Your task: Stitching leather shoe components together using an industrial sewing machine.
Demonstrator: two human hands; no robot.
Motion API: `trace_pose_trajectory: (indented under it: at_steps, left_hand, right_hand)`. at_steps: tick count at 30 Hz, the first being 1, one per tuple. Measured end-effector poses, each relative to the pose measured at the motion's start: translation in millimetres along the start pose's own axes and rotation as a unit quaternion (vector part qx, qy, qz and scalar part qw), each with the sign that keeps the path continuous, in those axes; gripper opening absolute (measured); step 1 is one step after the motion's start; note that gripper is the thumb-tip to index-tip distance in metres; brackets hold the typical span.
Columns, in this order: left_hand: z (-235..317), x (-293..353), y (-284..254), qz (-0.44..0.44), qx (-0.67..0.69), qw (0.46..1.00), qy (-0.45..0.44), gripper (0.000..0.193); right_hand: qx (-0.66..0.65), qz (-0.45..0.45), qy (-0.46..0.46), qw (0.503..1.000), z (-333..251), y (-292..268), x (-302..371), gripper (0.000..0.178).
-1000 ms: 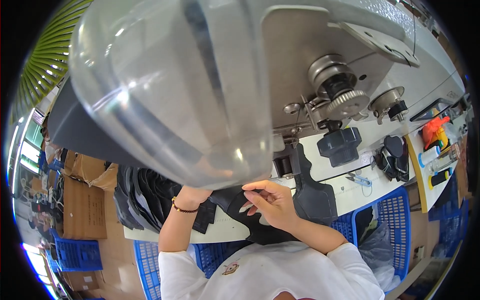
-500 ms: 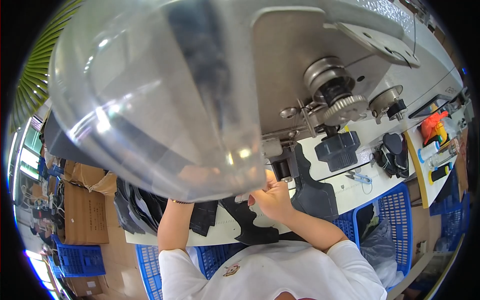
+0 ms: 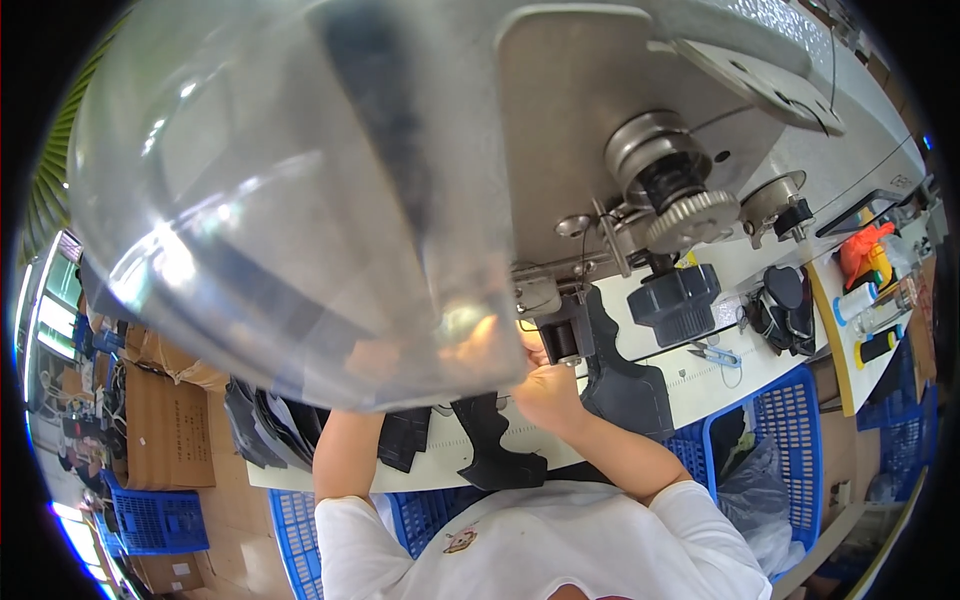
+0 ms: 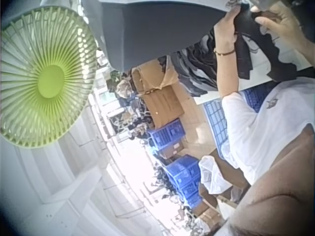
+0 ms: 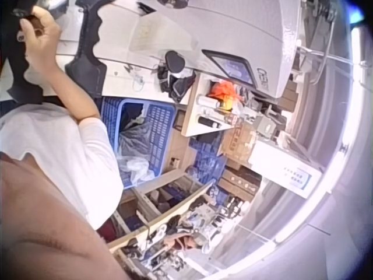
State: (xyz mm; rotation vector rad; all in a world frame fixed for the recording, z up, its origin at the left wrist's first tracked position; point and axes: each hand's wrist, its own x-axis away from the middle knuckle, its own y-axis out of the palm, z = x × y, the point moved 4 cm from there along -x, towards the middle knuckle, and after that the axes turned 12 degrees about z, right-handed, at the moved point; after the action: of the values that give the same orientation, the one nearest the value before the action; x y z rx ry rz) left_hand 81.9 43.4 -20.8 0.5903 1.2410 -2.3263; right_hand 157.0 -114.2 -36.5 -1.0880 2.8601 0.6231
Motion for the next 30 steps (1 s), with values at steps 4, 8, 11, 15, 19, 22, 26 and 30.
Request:
trace_pose_trajectory:
  at_steps: [4,8,11,15,19,22,26,30]
  left_hand:
    - [-0.6,-3.5,3.0,-0.01,-0.056,0.997,0.058,0.028]
    - [-1.9,1.9,0.4,-0.016,-0.11,0.989,0.096,0.026]
    - [-17.1,25.8,12.8,0.029,0.147,0.987,0.06,0.032]
    - [-29.3,43.5,27.4,0.074,0.296,0.914,-0.269,0.031]
    - [17.3,20.1,23.7,0.137,0.25,0.944,-0.164,0.024]
    - [24.6,24.5,33.0,0.214,0.409,0.839,-0.286,0.02]
    - [36.1,24.1,34.0,0.189,0.386,0.835,-0.344,0.016]
    - [43.9,23.0,35.2,0.208,0.419,0.779,-0.418,0.015]
  right_hand:
    - [0.027,0.032,-0.032,0.999,0.3,0.0,-0.2,0.021]
    - [0.044,0.024,-0.049,0.998,-3.5,2.4,3.4,0.021]
    - [-0.004,0.033,-0.042,0.999,-11.7,0.2,4.7,0.022]
    - [0.061,0.019,0.045,0.997,-7.7,-3.8,5.6,0.023]
    - [0.041,-0.008,-0.018,0.999,-1.6,-9.1,11.0,0.02]
    - [-0.004,-0.015,-0.022,1.0,-4.2,-10.1,13.0,0.016]
    - [-0.034,0.004,-0.01,0.999,1.0,-16.9,10.5,0.017]
    - [0.057,0.032,-0.054,0.996,-6.8,-24.0,4.8,0.019]
